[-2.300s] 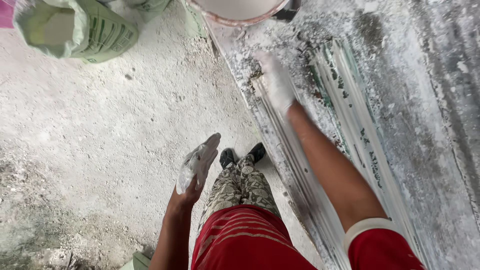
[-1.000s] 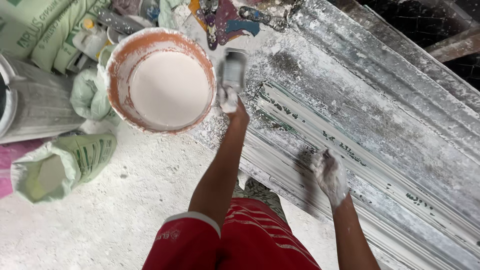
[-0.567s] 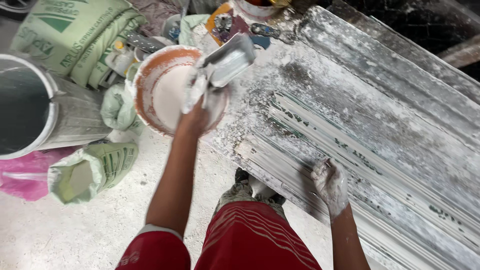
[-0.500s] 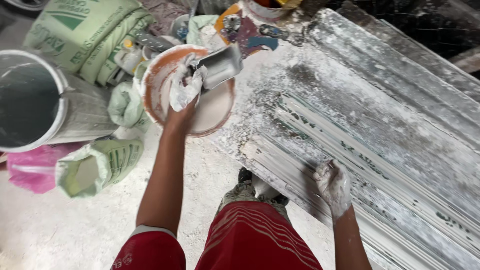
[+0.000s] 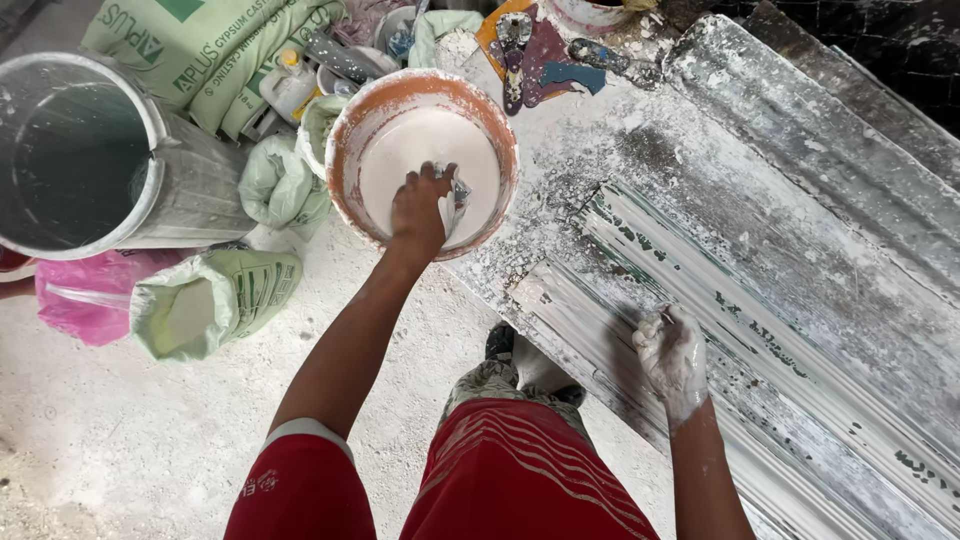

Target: The person mixes plaster powder and water by hand in a large bowl, stirring until a smooth slurry forms. They then scoop the plaster slurry with a small plastic container and spread it along green mold strips, smoothing the plaster over the mold channels with their hand.

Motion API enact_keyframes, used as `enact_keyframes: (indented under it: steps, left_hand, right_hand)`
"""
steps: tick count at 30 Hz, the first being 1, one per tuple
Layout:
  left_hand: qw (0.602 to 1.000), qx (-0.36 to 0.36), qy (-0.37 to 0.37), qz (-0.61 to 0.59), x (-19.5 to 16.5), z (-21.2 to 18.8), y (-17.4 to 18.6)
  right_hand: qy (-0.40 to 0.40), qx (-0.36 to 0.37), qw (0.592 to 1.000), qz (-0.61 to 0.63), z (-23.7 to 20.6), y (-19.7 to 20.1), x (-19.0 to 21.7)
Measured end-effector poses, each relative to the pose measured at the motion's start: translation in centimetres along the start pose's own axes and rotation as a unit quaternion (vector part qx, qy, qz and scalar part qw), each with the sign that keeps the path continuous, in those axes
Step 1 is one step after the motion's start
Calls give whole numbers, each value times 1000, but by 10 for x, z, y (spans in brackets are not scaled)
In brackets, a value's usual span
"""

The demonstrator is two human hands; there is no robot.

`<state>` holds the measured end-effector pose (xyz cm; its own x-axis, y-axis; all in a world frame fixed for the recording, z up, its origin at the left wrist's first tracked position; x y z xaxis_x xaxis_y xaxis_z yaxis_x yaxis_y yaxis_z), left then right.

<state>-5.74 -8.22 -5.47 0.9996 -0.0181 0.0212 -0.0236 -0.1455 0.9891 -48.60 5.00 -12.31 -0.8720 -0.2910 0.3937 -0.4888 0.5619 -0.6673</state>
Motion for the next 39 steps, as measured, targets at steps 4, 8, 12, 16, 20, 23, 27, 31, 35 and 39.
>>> enact_keyframes:
  steps: [4,8,12,16,20,23,27,31,35,39]
  left_hand:
    - [979,-25,110,-169,16,3,-5]
    - [912,63,126,-386,51,3,-10]
    - [692,31,37,-720,72,-4,-1]
    - [558,38,12,-829,73,-12,14]
    - [532,67,9,-844,56,-16,41]
    - [515,95,15,-852,28,-14,62]
    - [502,122,-9,-856,-27,-9,80]
    - [474,150,22,-868,-90,2,70]
    - [500,170,38,-849,-139,15,38]
    - [497,150,14,-855,-160,26,6]
  right_hand:
    - [-7,-28,1000,9,-5,2,2]
    - [1,-23,999,27,-6,16,11]
    - [22,-25,999,17,-7,36,22]
    - [29,-49,997,49,-11,53,31]
    - [37,-48,995,77,-19,65,38]
    - [53,-43,993,92,-27,71,41]
    - [98,-52,990,92,-43,78,46]
    - [120,-44,984,127,-66,83,50]
    - [158,-103,972,141,-91,98,56]
    - [199,-91,964,149,-114,116,62]
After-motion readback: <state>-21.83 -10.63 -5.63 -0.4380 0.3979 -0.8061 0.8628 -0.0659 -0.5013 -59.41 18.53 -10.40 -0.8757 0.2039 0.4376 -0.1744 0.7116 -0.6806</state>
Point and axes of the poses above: each hand's wrist, its own z-axis towards the middle knuckle, its own y-axis out of the back of the hand, x = y × z, the point moved 5 cm from there along z, towards the middle knuckle, and after that the axes turned 12 degrees about z, right-handed, at the moved point
